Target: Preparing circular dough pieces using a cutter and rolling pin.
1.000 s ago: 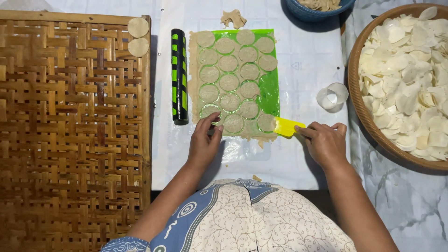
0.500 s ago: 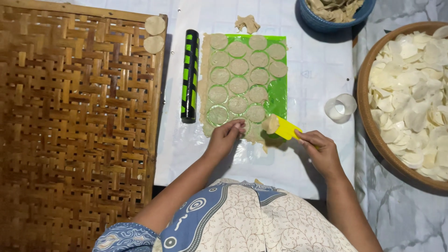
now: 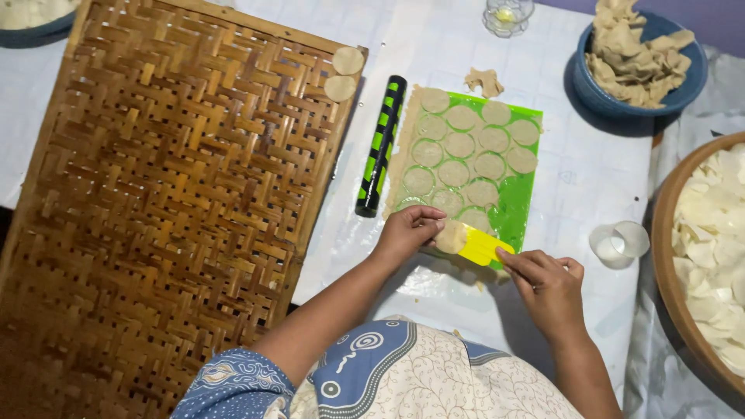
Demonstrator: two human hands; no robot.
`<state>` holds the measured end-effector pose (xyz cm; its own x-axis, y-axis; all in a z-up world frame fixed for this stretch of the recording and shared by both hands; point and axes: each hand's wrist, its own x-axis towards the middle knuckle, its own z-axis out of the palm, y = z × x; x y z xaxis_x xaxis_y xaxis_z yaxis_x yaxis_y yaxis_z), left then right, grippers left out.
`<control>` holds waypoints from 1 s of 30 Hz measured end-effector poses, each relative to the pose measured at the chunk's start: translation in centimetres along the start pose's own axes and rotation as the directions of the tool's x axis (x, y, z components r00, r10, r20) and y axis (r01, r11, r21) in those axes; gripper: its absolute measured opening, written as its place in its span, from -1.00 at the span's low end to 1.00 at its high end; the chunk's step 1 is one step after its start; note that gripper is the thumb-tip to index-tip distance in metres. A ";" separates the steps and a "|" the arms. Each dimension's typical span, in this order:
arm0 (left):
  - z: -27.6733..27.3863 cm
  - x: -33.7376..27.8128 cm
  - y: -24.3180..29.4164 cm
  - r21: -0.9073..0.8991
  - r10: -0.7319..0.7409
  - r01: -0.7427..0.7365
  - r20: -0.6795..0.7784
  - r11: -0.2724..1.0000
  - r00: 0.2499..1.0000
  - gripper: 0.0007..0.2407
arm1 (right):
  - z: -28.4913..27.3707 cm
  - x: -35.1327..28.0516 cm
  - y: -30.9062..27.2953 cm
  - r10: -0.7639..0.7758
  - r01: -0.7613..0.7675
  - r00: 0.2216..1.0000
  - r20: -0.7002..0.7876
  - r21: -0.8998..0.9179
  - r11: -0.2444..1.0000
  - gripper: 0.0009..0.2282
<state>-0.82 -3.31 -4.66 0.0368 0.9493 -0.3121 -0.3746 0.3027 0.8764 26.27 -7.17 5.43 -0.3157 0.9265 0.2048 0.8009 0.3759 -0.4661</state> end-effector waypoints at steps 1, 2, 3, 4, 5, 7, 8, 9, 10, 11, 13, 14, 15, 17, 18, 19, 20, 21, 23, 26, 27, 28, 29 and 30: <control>-0.1 -0.2 0.8 -0.001 0.011 -0.011 -0.010 1.000 1.000 -0.76 | 0.6 0.3 -0.7 -0.015 0.015 1.000 0.000 0.003 1.000 -0.74; 0.0 -0.5 1.5 0.085 0.079 -0.076 -0.042 0.993 0.996 -0.71 | 1.1 0.5 -1.3 0.011 -0.008 1.000 0.021 -0.116 0.993 -0.73; 0.1 -0.7 2.1 0.174 0.149 -0.136 -0.068 0.975 0.986 -0.66 | 1.6 0.7 -1.8 0.038 -0.029 0.999 0.036 -0.233 0.972 -0.73; 0.3 -1.6 3.7 0.172 0.154 -0.140 -0.074 0.975 0.985 -0.66 | 1.7 1.0 -2.9 0.030 -0.021 0.999 0.038 -0.233 0.972 -0.73; 0.6 -2.4 5.2 0.206 0.194 -0.172 -0.087 0.963 0.977 -0.64 | 1.8 1.4 -4.0 0.055 -0.049 0.998 0.020 -0.231 0.972 -0.74; 0.3 -3.2 8.7 0.241 0.242 -0.212 -0.102 0.947 0.965 -0.63 | 2.0 2.0 -4.9 0.071 -0.070 0.997 -0.002 -0.229 0.971 -0.75; -0.2 -3.4 10.7 0.358 0.262 -0.193 -0.155 0.914 0.953 -0.62 | 2.2 2.1 -4.8 0.109 -0.103 0.994 0.014 -0.218 0.971 -0.73; -0.7 -3.6 12.6 0.468 0.286 -0.163 -0.204 0.869 0.936 -0.61 | 2.3 2.2 -4.7 0.146 -0.136 0.989 0.032 -0.207 0.969 -0.71; -2.5 -2.5 13.9 0.469 0.290 -0.165 -0.207 0.868 0.935 -0.61 | 2.3 2.1 -4.5 0.141 -0.132 0.989 0.031 -0.206 0.970 -0.71; -4.3 -1.5 15.1 0.631 0.419 -0.203 -0.214 0.749 0.882 -0.63 | 2.2 2.0 -4.2 0.173 -0.162 0.984 0.034 -0.216 0.963 -0.73; -7.6 0.9 17.9 0.770 0.545 -0.217 -0.193 0.599 0.816 -0.64 | 2.3 1.8 -3.5 0.203 -0.191 0.979 0.034 -0.226 0.955 -0.76; -9.2 2.1 19.3 0.821 0.582 -0.170 -0.224 0.544 0.781 -0.66 | 2.5 1.6 -3.0 0.257 -0.240 0.965 0.050 -0.230 0.943 -0.76; -10.8 3.4 20.7 0.865 0.621 -0.117 -0.250 0.489 0.743 -0.67 | 2.6 1.5 -2.5 0.310 -0.288 0.948 0.065 -0.235 0.928 -0.75; -13.2 6.0 22.4 0.867 0.617 -0.097 -0.265 0.489 0.741 -0.64 | 2.8 1.0 -2.0 0.326 -0.302 0.943 0.064 -0.240 0.923 -0.74; -14.4 7.4 23.3 0.869 0.614 -0.079 -0.278 0.488 0.738 -0.61 | 2.9 0.8 -1.7 0.342 -0.317 0.938 0.063 -0.244 0.916 -0.74; -14.9 8.4 23.6 0.870 0.615 -0.080 -0.276 0.487 0.739 -0.61 | 2.9 0.8 -1.9 0.343 -0.319 0.937 0.061 -0.244 0.916 -0.74; -15.4 9.5 23.9 0.879 0.659 -0.159 -0.207 0.450 0.723 -0.62 | 2.8 0.9 -2.2 0.381 -0.351 0.921 0.080 -0.254 0.901 -0.74; -15.9 10.7 24.3 0.881 0.699 -0.236 -0.137 0.409 0.702 -0.62 | 2.8 0.9 -2.4 0.419 -0.382 0.902 0.099 -0.265 0.885 -0.73; -15.0 11.8 25.1 0.867 0.651 -0.252 -0.105 0.431 0.751 -0.62 | 3.1 0.7 -1.9 0.427 -0.388 0.899 0.095 -0.274 0.880 -0.73; -15.0 13.5 25.4 0.874 0.605 -0.256 -0.053 0.412 0.794 -0.66 | 3.0 1.0 -2.2 0.452 -0.411 0.887 0.098 -0.282 0.867 -0.73; -15.2 14.1 25.2 0.895 0.608 -0.245 -0.036 0.372 0.793 -0.69 | 2.8 1.2 -2.5 0.470 -0.427 0.876 0.106 -0.282 0.859 -0.73; -15.5 14.6 24.9 0.894 0.606 -0.247 -0.033 0.373 0.795 -0.69 | 2.9 1.1 -2.2 0.474 -0.431 0.874 0.105 -0.283 0.857 -0.73; -15.9 15.1 24.7 0.910 0.603 -0.198 -0.068 0.363 0.795 -0.64 | 3.0 0.9 -2.0 0.472 -0.433 0.877 0.089 -0.279 0.857 -0.73; -16.3 15.5 24.5 0.924 0.600 -0.148 -0.102 0.353 0.794 -0.59 | 3.1 0.8 -1.8 0.470 -0.435 0.880 0.072 -0.276 0.857 -0.73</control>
<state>-24.52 17.48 6.04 -0.2900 0.9263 0.2405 0.7178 0.0443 0.6948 23.03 -7.02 3.75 0.0622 0.9929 -0.1011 0.9641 -0.0860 -0.2511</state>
